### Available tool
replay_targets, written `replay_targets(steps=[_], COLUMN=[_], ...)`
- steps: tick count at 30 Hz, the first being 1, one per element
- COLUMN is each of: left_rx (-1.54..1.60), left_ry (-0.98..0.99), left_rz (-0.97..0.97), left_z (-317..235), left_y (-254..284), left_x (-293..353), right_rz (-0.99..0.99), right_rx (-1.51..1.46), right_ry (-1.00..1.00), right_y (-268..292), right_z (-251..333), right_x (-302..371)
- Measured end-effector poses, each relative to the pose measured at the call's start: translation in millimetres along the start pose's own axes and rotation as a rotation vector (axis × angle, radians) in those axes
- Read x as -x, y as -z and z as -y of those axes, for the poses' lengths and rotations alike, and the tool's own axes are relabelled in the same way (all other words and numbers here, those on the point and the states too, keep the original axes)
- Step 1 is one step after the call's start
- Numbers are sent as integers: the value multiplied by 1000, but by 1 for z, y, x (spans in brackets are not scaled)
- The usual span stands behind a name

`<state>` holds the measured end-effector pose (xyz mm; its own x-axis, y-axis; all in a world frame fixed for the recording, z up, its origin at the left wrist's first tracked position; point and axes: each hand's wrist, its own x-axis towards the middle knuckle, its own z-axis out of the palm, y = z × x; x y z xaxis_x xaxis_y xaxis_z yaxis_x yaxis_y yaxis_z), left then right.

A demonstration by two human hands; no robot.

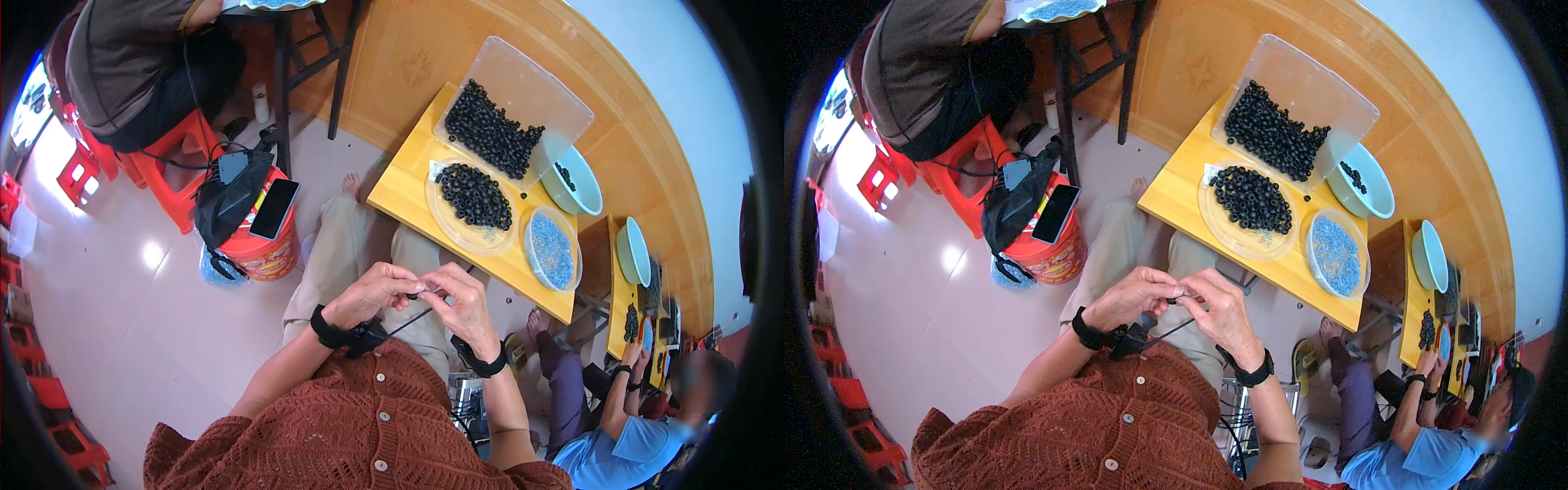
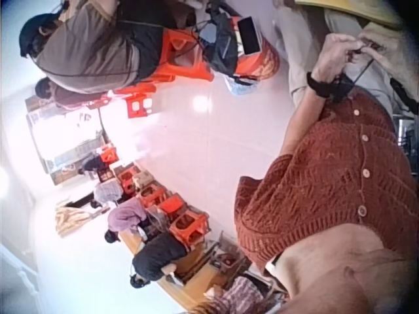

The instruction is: Assembling small black plastic or rubber rings and components.

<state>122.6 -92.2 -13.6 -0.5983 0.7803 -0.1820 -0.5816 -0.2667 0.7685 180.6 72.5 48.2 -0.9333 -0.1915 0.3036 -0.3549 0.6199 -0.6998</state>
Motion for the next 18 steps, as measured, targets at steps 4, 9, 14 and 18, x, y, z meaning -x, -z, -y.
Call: replay_targets(steps=[4,9,14,18], left_rx=[-12,-1,68,94], left_ry=[36,66,76,117], left_rz=[7,18,111,128], left_z=[-5,-6,-2,-1], left_y=[0,5,10,15], left_x=[4,3,-3,-7], right_rz=[34,43,38,16], right_rx=[43,19,14,-7], right_ry=[36,18,-62,-104], right_y=[0,-2,-3,-7], right_z=[1,5,8,8], right_x=[0,-3,-6,-6])
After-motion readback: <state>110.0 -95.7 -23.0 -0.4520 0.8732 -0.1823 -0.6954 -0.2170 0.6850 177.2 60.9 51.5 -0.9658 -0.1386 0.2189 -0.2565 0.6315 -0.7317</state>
